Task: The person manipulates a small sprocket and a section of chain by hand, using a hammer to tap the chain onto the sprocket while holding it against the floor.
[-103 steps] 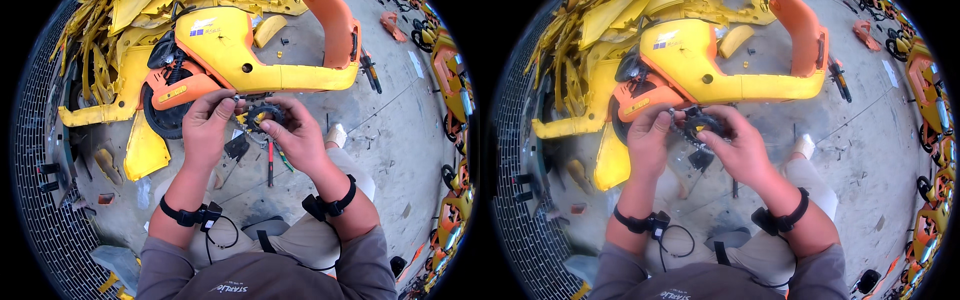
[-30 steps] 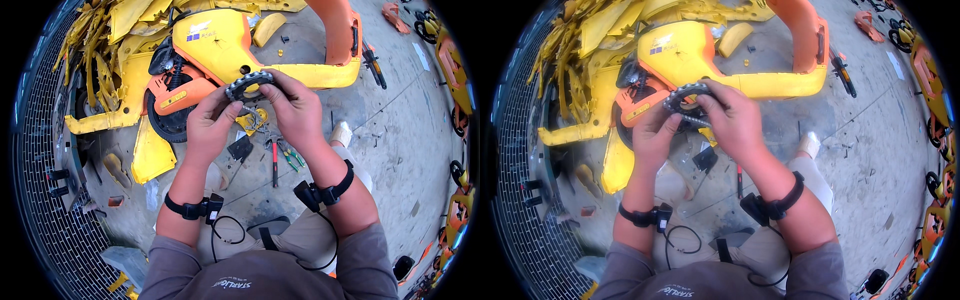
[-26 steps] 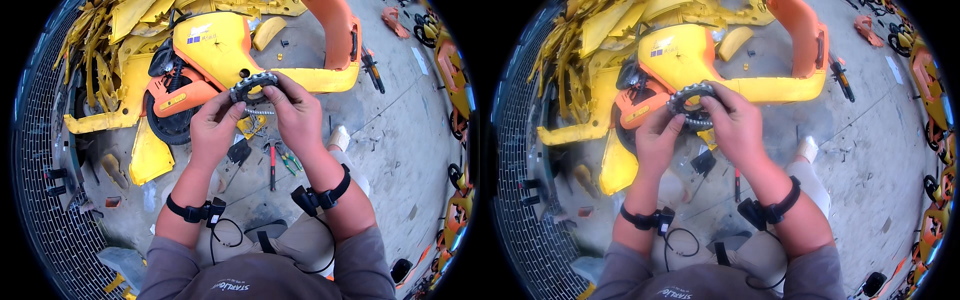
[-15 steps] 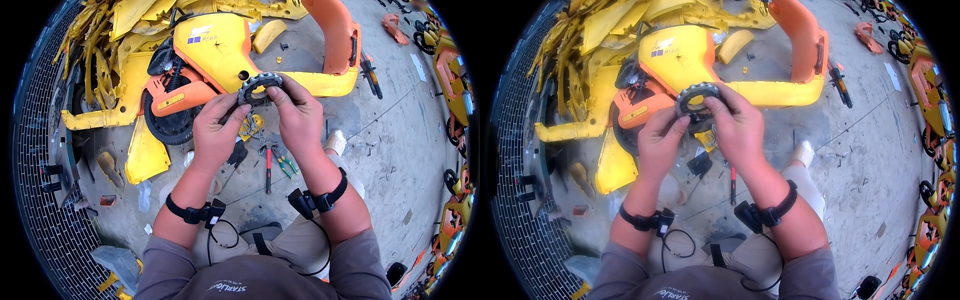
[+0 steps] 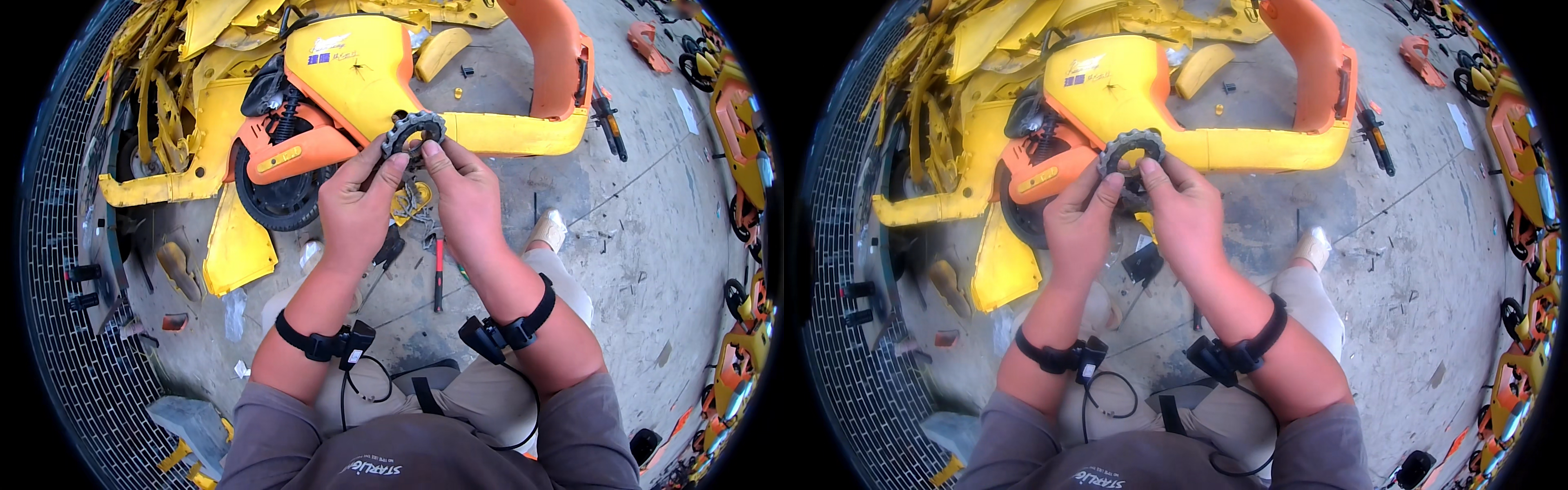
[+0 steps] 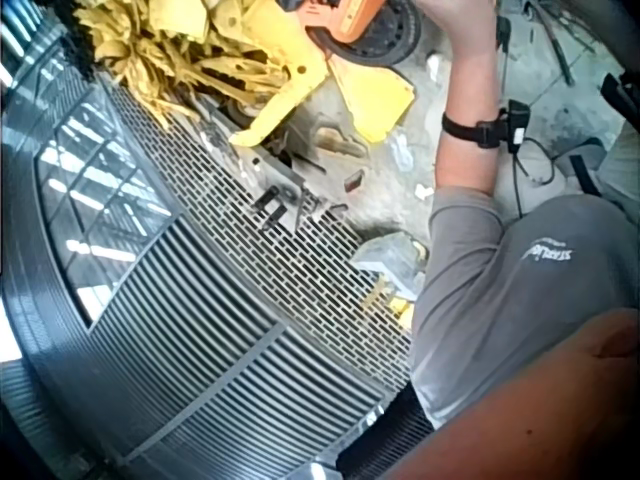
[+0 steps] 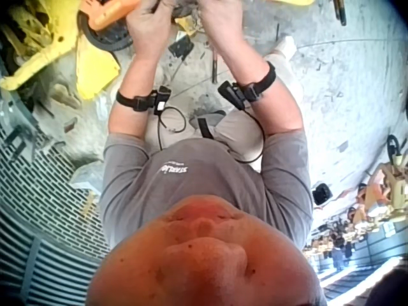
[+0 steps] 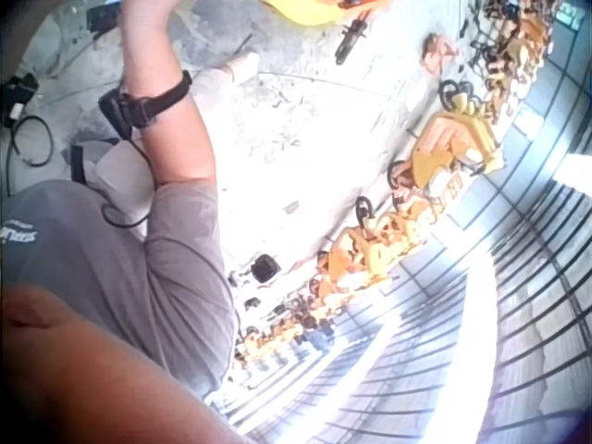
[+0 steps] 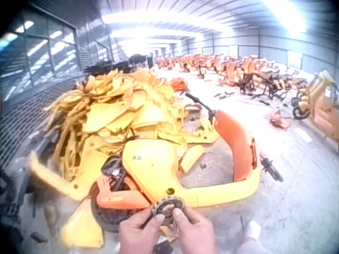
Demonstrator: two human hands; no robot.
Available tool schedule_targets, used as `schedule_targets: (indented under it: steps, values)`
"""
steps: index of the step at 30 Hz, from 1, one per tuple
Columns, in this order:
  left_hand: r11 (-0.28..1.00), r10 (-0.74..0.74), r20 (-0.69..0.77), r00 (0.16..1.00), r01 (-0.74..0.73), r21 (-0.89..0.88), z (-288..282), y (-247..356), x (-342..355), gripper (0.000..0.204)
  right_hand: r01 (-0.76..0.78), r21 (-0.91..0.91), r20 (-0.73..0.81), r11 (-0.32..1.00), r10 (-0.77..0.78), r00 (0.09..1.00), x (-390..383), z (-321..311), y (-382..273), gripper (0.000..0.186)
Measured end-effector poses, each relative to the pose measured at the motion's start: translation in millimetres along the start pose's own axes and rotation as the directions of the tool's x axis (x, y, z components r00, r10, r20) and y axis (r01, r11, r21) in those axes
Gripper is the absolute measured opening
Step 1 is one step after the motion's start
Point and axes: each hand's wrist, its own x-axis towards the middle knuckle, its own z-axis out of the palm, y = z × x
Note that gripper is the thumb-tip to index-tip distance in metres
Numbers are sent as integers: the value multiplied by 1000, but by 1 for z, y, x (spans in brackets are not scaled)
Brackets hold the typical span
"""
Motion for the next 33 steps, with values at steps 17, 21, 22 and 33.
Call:
schedule_targets:
  steps: [17,21,22,33]
  values:
    - [995,-10,122,992,21,-96,-10,-2,5,39,-272,-115,28,955,277,961,1,-3,-6,45]
    - [999,-9,153,988,14,-29,-9,-6,4,37,-298,-48,9,953,299,954,4,-5,-6,45]
    - [1000,-15,160,987,18,-21,-8,-9,4,36,-311,-32,3,950,311,950,5,-6,-5,45]
    - [974,-148,254,956,186,-132,-9,-23,10,38,-356,78,2,931,357,934,2,-9,-10,40]
